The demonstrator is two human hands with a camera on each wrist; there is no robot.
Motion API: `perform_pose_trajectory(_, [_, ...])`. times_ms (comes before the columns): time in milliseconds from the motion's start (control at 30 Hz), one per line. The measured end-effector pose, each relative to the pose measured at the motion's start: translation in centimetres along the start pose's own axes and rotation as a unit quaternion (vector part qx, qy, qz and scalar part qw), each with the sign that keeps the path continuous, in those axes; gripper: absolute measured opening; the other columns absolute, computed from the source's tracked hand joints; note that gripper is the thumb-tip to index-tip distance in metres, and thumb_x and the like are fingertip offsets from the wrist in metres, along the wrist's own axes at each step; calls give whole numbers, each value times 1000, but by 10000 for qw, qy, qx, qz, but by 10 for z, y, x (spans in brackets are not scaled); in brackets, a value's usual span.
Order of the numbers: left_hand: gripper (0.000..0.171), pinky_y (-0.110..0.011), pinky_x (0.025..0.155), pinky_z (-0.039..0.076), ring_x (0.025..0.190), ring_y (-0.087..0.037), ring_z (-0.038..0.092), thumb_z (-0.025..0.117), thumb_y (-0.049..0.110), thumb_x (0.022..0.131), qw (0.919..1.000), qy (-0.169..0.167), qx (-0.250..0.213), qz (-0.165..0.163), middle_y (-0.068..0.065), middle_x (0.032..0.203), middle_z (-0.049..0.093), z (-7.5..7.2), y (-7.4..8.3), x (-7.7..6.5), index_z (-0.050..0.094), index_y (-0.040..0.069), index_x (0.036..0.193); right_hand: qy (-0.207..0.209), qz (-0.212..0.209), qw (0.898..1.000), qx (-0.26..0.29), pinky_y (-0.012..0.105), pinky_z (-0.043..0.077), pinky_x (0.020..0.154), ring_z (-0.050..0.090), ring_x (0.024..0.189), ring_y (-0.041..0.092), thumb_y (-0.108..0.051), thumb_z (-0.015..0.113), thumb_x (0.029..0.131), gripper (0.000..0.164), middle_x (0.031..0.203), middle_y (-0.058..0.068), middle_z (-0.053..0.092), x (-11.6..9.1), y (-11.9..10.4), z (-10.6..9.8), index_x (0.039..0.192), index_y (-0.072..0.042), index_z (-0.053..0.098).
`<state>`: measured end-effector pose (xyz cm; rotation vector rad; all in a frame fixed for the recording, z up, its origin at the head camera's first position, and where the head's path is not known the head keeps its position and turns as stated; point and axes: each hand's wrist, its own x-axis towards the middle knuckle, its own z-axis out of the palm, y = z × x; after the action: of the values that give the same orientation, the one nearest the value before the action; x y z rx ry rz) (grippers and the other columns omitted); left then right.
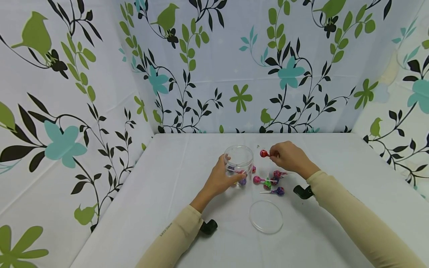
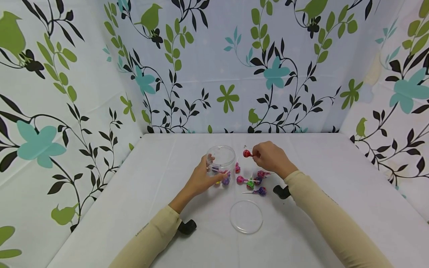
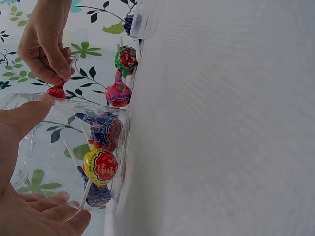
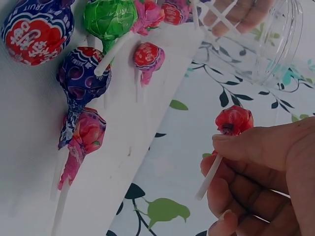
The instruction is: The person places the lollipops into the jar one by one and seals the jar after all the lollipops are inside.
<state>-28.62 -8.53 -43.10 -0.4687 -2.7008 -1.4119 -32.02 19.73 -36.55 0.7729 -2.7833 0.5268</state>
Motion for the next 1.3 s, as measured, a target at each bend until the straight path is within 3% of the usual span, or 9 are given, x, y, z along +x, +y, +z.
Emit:
perform_pose_trajectory(667, [103, -56, 114, 38, 145, -35, 41, 84, 47, 87, 9999, 28, -137, 13, -16, 159, 42, 1, 1, 1, 26, 3, 160, 282, -93, 9995, 105, 43, 61, 72, 62, 73, 22, -2, 70, 97, 11, 88, 11, 72, 3, -10, -4, 103, 5, 75])
perform_pose_trajectory(967, [105, -56, 113, 39, 145, -35, 41, 84, 48, 87, 10000, 16, -81, -45, -15, 159, 41, 1, 0, 0, 25, 4, 161, 402, -166, 9990, 87, 42, 60, 72, 62, 74, 23, -2, 70, 98, 12, 90, 10, 72, 3, -24, -11, 106, 5, 75])
perform_pose_trajectory(1300, [103, -54, 114, 38, 143, -33, 43, 83, 48, 88, 9999, 19, -38, 138, -16, 157, 44, 0, -1, 0, 25, 5, 160, 535, -441, 9976, -67, 41, 60, 70, 62, 76, 23, -3, 70, 97, 10, 91, 9, 72, 7, -39, -16, 103, 2, 76])
